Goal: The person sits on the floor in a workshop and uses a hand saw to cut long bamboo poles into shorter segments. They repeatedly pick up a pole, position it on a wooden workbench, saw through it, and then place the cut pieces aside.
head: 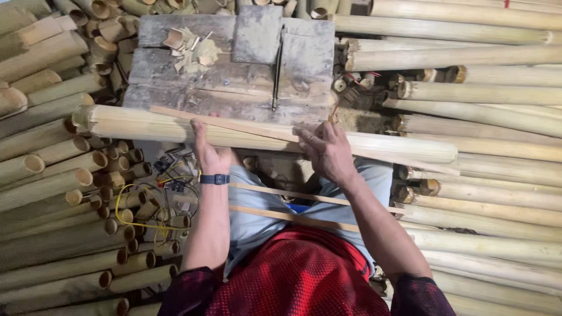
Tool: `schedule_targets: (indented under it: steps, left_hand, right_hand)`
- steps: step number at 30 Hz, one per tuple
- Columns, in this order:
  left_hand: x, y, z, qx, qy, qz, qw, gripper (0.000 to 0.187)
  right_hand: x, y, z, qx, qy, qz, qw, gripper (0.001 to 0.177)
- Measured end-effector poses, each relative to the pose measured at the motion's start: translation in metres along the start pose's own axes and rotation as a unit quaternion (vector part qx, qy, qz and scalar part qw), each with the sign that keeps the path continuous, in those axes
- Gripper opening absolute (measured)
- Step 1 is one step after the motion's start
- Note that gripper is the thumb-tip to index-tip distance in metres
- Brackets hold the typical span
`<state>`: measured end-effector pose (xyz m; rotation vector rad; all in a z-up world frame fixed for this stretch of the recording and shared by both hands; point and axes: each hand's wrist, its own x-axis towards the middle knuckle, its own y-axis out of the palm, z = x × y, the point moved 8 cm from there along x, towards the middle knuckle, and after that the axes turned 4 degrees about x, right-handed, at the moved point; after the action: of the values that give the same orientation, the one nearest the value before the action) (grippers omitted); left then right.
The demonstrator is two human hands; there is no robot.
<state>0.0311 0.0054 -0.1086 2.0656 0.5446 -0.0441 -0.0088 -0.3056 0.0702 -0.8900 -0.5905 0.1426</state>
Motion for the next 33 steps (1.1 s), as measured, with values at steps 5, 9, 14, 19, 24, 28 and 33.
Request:
schedule_targets:
  steps: [5, 9, 14, 19, 24, 28, 33]
  left_hand:
    - [-0.012, -0.009, -0.019, 0.058, -0.02, -0.067, 0.996, 0.064]
    - [-0.025, -0.012, -0.028, 0.109, -0.012, -0.086, 0.99, 0.058]
    - [-0.019, -0.023, -0.021, 0.055, -0.032, -0.006, 0.998, 0.052]
    - [-0.018, -0.042, -0.017, 0.053, -0.014, -0.084, 0.995, 0.051]
    - [-0.011, -0.045, -0.01, 0.045, -0.036, -0.063, 0.996, 0.049]
    - [-0.009, -0.042, -0.006, 0.044, -0.045, -0.017, 0.998, 0.045]
    - [-0.009, -0.045, 0.0, 0.069, -0.042, -0.045, 0.996, 0.041]
  right_hand:
    - [0.001, 0.026, 0.002, -0.015, -0.054, 0.026, 0.998, 0.039]
    - [0.001, 0.032, 0.004, -0.054, -0.115, 0.011, 0.992, 0.043]
    - [-0.01, 0.033, -0.02, -0.028, -0.098, 0.057, 0.993, 0.038]
    - [-0.019, 0.023, -0.037, -0.032, -0.09, 0.053, 0.994, 0.033]
    - [-0.023, 0.026, -0.049, -0.033, -0.096, 0.058, 0.993, 0.031]
    - [-0.026, 0.029, -0.06, -0.01, -0.072, 0.066, 0.995, 0.03]
    - [-0.027, 0.027, -0.065, -0.006, -0.064, 0.06, 0.996, 0.029]
